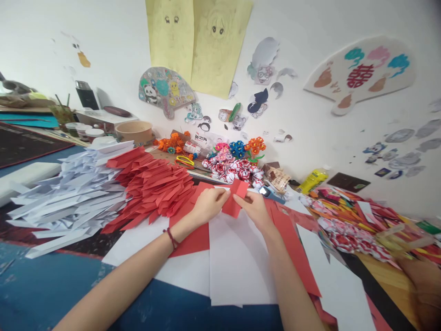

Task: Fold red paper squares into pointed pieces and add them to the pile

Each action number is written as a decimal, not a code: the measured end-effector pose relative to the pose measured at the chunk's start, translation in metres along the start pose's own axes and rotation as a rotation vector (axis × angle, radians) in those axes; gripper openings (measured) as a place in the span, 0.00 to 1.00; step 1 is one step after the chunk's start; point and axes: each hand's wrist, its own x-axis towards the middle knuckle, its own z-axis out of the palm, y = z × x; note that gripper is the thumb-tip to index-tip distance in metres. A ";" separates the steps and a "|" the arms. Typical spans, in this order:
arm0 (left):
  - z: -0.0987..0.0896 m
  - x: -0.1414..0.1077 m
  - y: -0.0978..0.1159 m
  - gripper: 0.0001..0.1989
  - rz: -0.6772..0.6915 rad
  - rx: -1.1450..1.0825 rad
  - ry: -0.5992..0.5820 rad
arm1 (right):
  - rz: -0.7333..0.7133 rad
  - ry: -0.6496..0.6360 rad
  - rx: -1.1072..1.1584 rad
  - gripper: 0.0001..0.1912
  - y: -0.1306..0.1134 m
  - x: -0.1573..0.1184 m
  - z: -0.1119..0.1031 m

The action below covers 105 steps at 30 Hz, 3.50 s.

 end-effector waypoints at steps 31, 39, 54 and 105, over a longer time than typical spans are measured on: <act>-0.007 -0.009 0.007 0.14 0.434 0.464 0.248 | -0.059 0.039 -0.053 0.20 0.005 -0.004 0.022; -0.013 0.006 0.004 0.14 0.036 -0.267 0.119 | -0.058 0.065 -0.167 0.22 -0.002 -0.006 0.020; -0.012 0.006 0.002 0.15 -0.230 -0.734 -0.021 | -0.043 0.008 -0.026 0.18 -0.003 -0.009 0.020; -0.013 0.005 0.008 0.11 0.016 -0.354 0.047 | -0.049 -0.039 -0.006 0.17 -0.011 -0.011 0.017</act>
